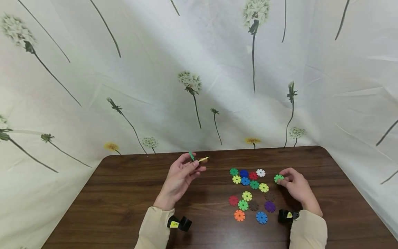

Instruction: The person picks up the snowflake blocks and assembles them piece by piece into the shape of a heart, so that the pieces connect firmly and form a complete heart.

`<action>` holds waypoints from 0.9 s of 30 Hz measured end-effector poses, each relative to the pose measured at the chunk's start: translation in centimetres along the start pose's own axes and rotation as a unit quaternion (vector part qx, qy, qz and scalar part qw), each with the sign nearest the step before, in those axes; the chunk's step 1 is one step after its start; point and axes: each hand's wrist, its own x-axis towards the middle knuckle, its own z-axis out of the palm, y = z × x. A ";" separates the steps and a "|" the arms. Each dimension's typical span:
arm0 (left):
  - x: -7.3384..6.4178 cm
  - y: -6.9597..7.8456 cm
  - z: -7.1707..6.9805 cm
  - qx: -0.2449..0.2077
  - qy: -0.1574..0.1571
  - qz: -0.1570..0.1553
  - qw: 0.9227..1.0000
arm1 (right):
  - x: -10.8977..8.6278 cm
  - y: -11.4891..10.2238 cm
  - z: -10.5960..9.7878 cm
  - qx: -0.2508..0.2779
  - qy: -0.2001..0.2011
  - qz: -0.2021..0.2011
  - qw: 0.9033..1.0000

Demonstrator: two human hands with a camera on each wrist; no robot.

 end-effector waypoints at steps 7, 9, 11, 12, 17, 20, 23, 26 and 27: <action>0.0 0.0 -0.2 0.000 -0.002 0.002 1.000 | 0.0 -1.6 -0.4 0.118 0.070 -0.006 0.991; 0.0 0.1 -0.2 0.000 -0.003 0.003 1.000 | 0.2 -2.0 -0.3 0.143 0.091 -0.006 0.986; 0.0 0.1 -0.2 0.001 -0.005 0.004 1.000 | 0.3 -2.3 -0.2 0.161 0.100 -0.008 0.982; 0.0 0.1 -0.2 0.001 -0.005 0.003 1.000 | 0.3 -2.5 -0.2 0.168 0.101 -0.009 0.980; 0.0 0.1 -0.2 0.003 -0.007 0.004 1.000 | 0.4 -3.3 0.1 0.201 0.099 -0.028 0.974; 0.0 0.1 -0.2 0.000 -0.009 0.003 1.000 | 0.4 -3.9 0.2 0.247 0.096 -0.040 0.963; -0.1 0.1 -0.1 -0.004 -0.012 0.002 1.000 | 0.4 -4.9 0.4 0.302 0.093 -0.057 0.947; -0.1 0.1 0.0 -0.006 -0.013 0.003 1.000 | 0.3 -6.3 0.6 0.341 0.088 -0.081 0.932; -0.1 0.1 0.0 -0.006 -0.012 0.003 1.000 | 0.3 -6.8 0.7 0.346 0.087 -0.092 0.930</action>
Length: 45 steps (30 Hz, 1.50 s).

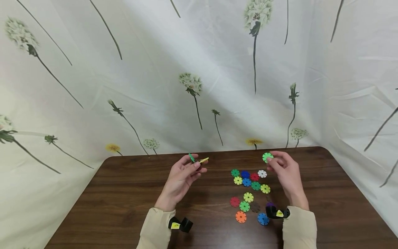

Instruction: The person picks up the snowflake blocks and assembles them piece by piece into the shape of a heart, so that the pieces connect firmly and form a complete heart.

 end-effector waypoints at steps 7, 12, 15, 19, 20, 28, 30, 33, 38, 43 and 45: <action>0.0 0.1 0.1 0.007 -0.003 -0.001 1.000 | 0.1 -1.8 3.0 0.001 -0.036 -0.048 0.998; 0.0 0.0 0.0 0.009 -0.004 -0.002 1.000 | 0.0 -2.8 5.1 -0.009 -0.060 -0.060 0.996; 0.1 -0.1 0.0 0.009 -0.005 -0.004 1.000 | -0.3 -3.3 6.1 -0.019 -0.069 -0.062 0.996; 0.1 -0.3 0.1 0.011 -0.007 -0.005 1.000 | -0.6 -3.9 7.2 -0.031 -0.080 -0.063 0.994; 0.1 -0.3 0.1 0.012 -0.007 -0.005 1.000 | -0.7 -4.0 7.4 -0.033 -0.083 -0.065 0.994; 0.0 -0.3 0.3 0.014 -0.002 -0.008 1.000 | -1.1 -4.7 9.0 -0.049 -0.103 -0.065 0.991; 0.0 -0.4 0.4 0.013 -0.002 -0.010 1.000 | -1.2 -4.8 9.4 -0.053 -0.105 -0.058 0.991; 0.0 -0.4 0.5 0.014 -0.006 -0.011 1.000 | -1.4 -4.8 9.9 -0.053 -0.108 -0.044 0.992; 0.0 -0.5 0.6 0.015 -0.006 -0.011 1.000 | -1.6 -5.0 10.3 -0.064 -0.106 -0.039 0.991; -0.1 -0.5 0.6 0.015 -0.009 -0.010 1.000 | -1.6 -5.1 10.7 -0.068 -0.109 -0.052 0.990; -0.1 -0.5 0.6 0.016 -0.011 -0.010 1.000 | -1.6 -5.1 10.8 -0.070 -0.109 -0.059 0.990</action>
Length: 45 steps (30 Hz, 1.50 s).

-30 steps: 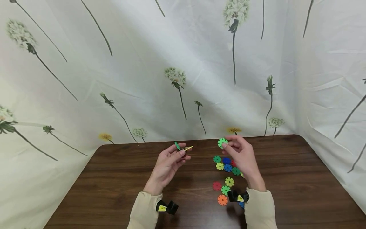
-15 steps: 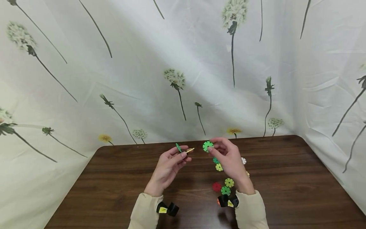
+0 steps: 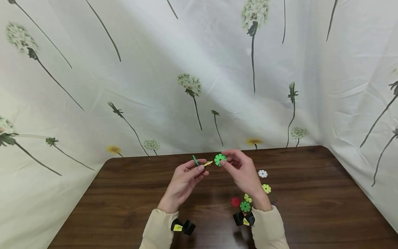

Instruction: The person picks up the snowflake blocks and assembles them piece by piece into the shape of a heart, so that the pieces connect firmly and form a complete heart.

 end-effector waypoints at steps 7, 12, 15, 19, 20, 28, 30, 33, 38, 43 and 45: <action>0.1 0.0 0.0 0.004 -0.004 0.000 1.000 | 0.3 0.1 0.4 -0.014 0.002 -0.031 0.999; 0.0 0.0 -0.1 0.007 -0.008 -0.002 1.000 | 0.3 0.1 0.7 -0.010 -0.003 -0.028 1.000; 0.0 0.0 -0.1 0.009 -0.006 -0.005 1.000 | 0.3 0.1 0.9 -0.009 -0.005 -0.032 0.999; 0.0 -0.1 -0.2 0.014 -0.002 -0.011 1.000 | 0.3 0.1 1.0 -0.010 -0.004 -0.040 0.999; 0.0 -0.1 -0.2 0.015 -0.001 -0.013 1.000 | 0.3 0.1 1.0 -0.010 -0.003 -0.039 0.999; 0.0 -0.2 -0.5 0.015 -0.001 -0.022 1.000 | 0.1 0.1 1.1 -0.004 0.001 -0.051 0.999; 0.0 -0.2 -0.5 0.013 -0.004 -0.022 1.000 | 0.0 0.1 1.3 -0.001 0.006 -0.054 0.998; -0.1 -0.1 -0.5 0.012 -0.008 -0.022 1.000 | -0.1 0.0 1.5 0.004 0.014 -0.061 0.998; -0.2 0.1 -0.5 0.009 -0.008 -0.022 1.000 | -0.2 -0.2 1.9 -0.006 0.021 -0.067 0.998; -0.1 0.0 -0.6 0.005 -0.010 -0.025 1.000 | -0.2 -0.1 2.0 -0.010 0.022 -0.068 0.997; -0.1 0.0 -0.6 0.003 -0.010 -0.027 1.000 | -0.2 -0.1 2.0 -0.008 0.018 -0.067 0.998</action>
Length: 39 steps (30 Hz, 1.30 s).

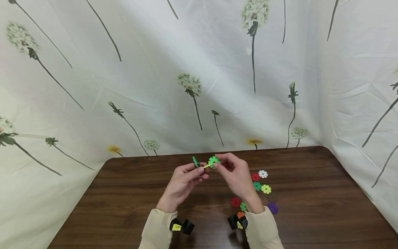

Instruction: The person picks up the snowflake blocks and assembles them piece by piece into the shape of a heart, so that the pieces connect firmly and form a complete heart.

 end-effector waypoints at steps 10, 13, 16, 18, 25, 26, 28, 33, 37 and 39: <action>0.0 0.0 0.0 0.003 -0.016 -0.014 1.000 | 0.1 0.5 -0.2 -0.007 -0.009 -0.011 1.000; 0.0 0.0 0.0 0.007 -0.023 -0.017 1.000 | 0.1 0.6 -0.3 -0.007 -0.013 -0.011 1.000; 0.1 0.0 -0.1 0.011 -0.030 -0.018 0.999 | 0.1 0.7 -0.3 -0.007 -0.016 -0.008 1.000; 0.1 0.0 -0.2 0.012 -0.033 -0.018 0.999 | 0.1 0.7 -0.3 -0.007 -0.018 -0.006 1.000; 0.1 0.1 -0.2 0.043 -0.010 -0.035 0.998 | 0.1 0.6 -0.2 -0.012 -0.018 -0.003 1.000; 0.1 0.0 -0.2 0.051 -0.005 -0.039 0.998 | 0.1 0.6 -0.2 -0.013 -0.017 -0.003 1.000; 0.2 0.0 -0.3 0.064 0.005 -0.045 0.997 | 0.1 0.6 -0.2 -0.014 -0.017 -0.003 1.000; 0.2 -0.1 -0.3 0.085 0.022 -0.049 0.995 | 0.2 0.7 -0.3 -0.013 -0.015 -0.003 1.000; 0.2 -0.1 -0.4 0.095 0.022 -0.044 0.994 | 0.2 0.7 -0.3 -0.015 -0.018 -0.002 1.000; 0.2 -0.1 -0.3 0.095 0.018 -0.040 0.995 | 0.2 0.7 -0.4 -0.014 -0.019 -0.002 1.000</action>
